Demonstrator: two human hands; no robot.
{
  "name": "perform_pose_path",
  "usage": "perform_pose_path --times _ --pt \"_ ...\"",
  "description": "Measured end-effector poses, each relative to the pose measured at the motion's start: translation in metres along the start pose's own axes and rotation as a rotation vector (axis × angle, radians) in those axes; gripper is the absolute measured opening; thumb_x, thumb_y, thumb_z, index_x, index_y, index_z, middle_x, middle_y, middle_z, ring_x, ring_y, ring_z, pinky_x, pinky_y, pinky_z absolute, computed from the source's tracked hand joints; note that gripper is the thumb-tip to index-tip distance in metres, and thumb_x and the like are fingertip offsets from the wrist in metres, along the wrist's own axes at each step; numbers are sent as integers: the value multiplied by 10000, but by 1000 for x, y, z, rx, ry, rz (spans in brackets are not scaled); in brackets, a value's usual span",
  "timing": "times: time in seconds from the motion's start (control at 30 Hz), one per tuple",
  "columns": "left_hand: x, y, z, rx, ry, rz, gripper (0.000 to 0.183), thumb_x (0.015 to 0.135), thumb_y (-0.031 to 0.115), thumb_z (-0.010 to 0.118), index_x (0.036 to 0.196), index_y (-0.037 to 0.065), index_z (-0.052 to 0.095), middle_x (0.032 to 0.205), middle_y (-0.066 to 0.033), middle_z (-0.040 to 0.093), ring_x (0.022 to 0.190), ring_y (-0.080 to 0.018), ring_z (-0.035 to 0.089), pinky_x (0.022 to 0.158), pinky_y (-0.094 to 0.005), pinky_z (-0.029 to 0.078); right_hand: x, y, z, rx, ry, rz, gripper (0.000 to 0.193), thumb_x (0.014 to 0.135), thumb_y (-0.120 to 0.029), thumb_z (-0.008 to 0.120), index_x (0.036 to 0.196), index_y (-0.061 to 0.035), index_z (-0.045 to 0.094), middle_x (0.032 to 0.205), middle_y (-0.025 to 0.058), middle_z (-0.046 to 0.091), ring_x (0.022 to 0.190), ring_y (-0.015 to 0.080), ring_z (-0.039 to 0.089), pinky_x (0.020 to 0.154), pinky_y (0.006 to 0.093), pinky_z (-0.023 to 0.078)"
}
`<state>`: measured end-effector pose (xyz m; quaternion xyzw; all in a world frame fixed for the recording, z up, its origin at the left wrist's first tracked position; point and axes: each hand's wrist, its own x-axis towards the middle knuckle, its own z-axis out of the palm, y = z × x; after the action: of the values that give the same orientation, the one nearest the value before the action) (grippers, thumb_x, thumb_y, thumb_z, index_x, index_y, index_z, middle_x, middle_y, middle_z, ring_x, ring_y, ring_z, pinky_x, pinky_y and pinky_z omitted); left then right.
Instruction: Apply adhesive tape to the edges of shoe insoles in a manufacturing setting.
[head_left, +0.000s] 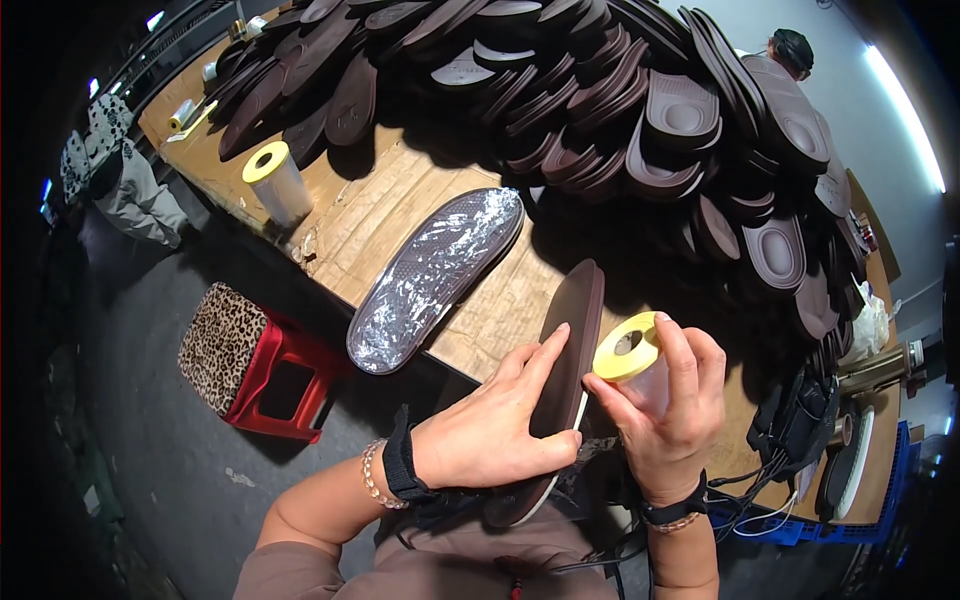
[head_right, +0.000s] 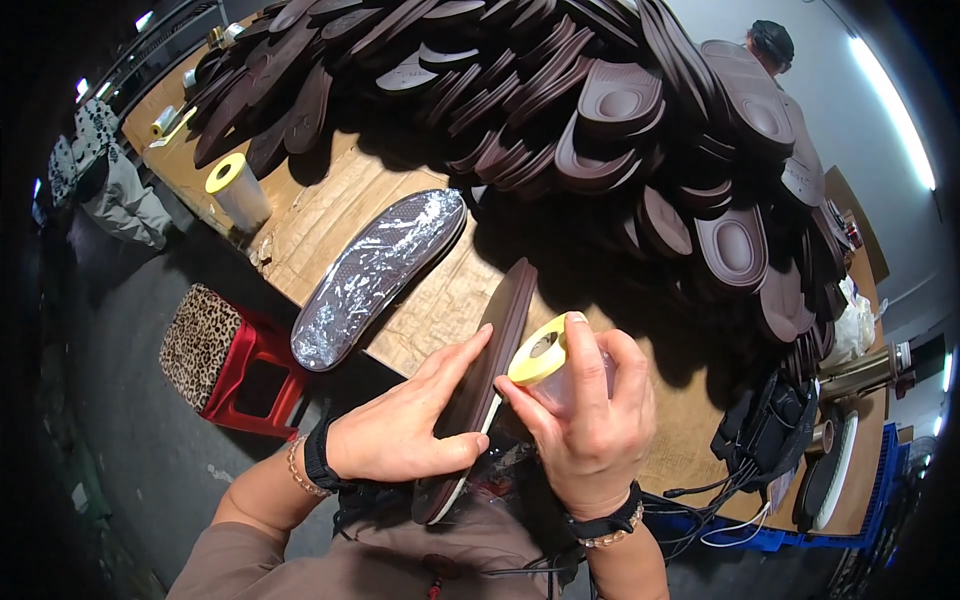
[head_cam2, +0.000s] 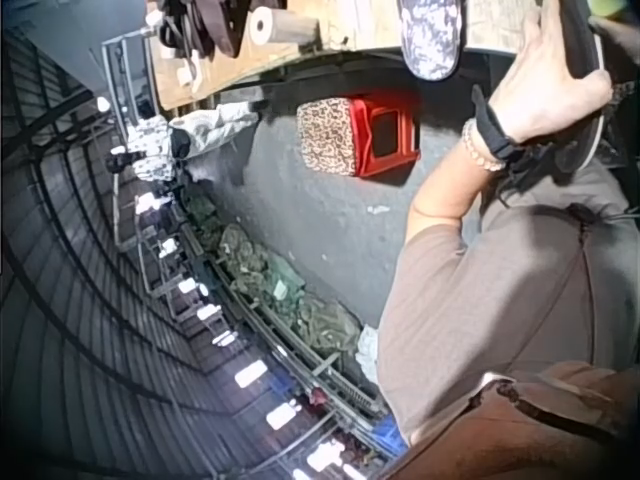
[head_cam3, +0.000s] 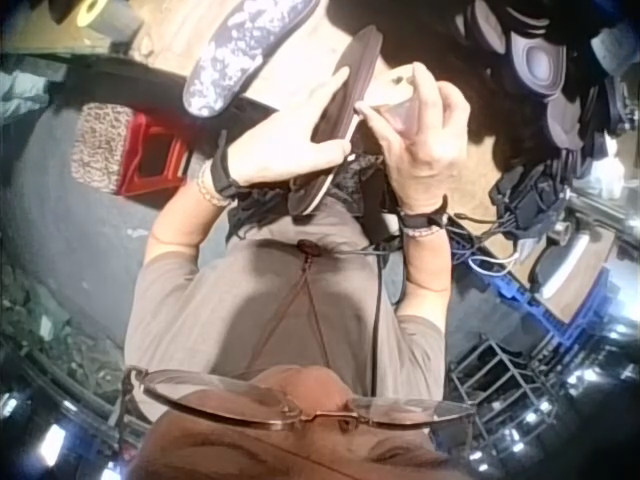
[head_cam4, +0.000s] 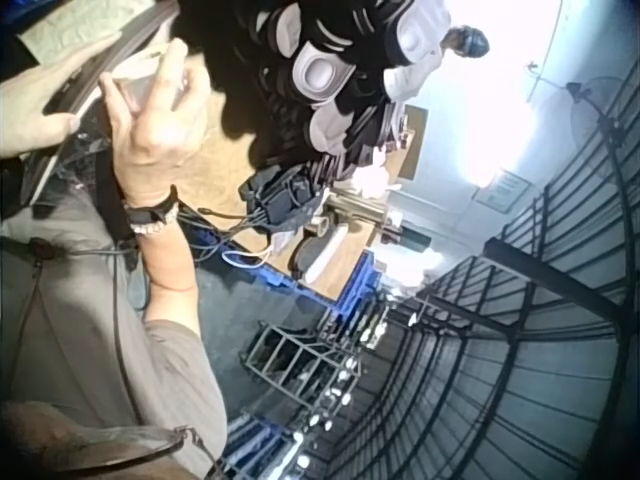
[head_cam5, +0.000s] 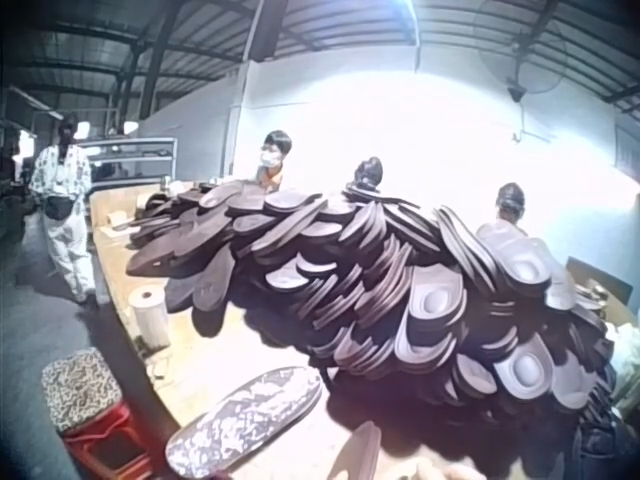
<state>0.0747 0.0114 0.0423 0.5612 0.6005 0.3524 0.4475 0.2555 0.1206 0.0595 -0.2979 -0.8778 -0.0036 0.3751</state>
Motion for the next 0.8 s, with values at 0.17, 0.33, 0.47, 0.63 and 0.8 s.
perform_pose_path --times 0.17,0.33,0.47,0.63,0.8 --pt "2 0 -3 49 0 67 969 946 378 595 1625 -108 104 1530 -409 352 1444 -488 418 1209 -461 359 3 -3 -2 -32 -26 1 767 708 -385 931 1336 -41 655 1139 151 604 947 342 647 803 437 544" --pt "18 -6 -8 64 30 47 896 980 424 529 1567 -154 177 1430 -448 447 1345 -526 516 1148 -484 430 12 1 -6 -42 -99 -52 766 743 -359 906 1379 -40 622 1164 176 622 966 350 643 836 431 541" --pt "23 -11 -9 28 -28 8 882 981 456 509 1550 -140 197 1455 -459 423 1354 -542 508 1152 -493 429 18 8 -10 87 -266 -64 715 799 -285 879 1408 -40 594 1175 194 627 1014 364 635 881 444 532" --pt "20 -13 -5 47 -15 88 922 976 453 505 1632 -67 117 1533 -436 331 1410 -527 456 1184 -490 398 27 24 -23 309 -449 28 711 771 -235 908 1394 -61 612 1161 184 635 1038 361 647 892 418 538" --pt "18 -1 -9 -40 -65 30 900 992 355 571 1664 -19 104 1624 -366 278 1540 -466 306 1268 -457 278 32 22 -32 320 -283 43 692 697 -212 956 1319 -66 690 1146 154 638 969 312 678 828 386 556"
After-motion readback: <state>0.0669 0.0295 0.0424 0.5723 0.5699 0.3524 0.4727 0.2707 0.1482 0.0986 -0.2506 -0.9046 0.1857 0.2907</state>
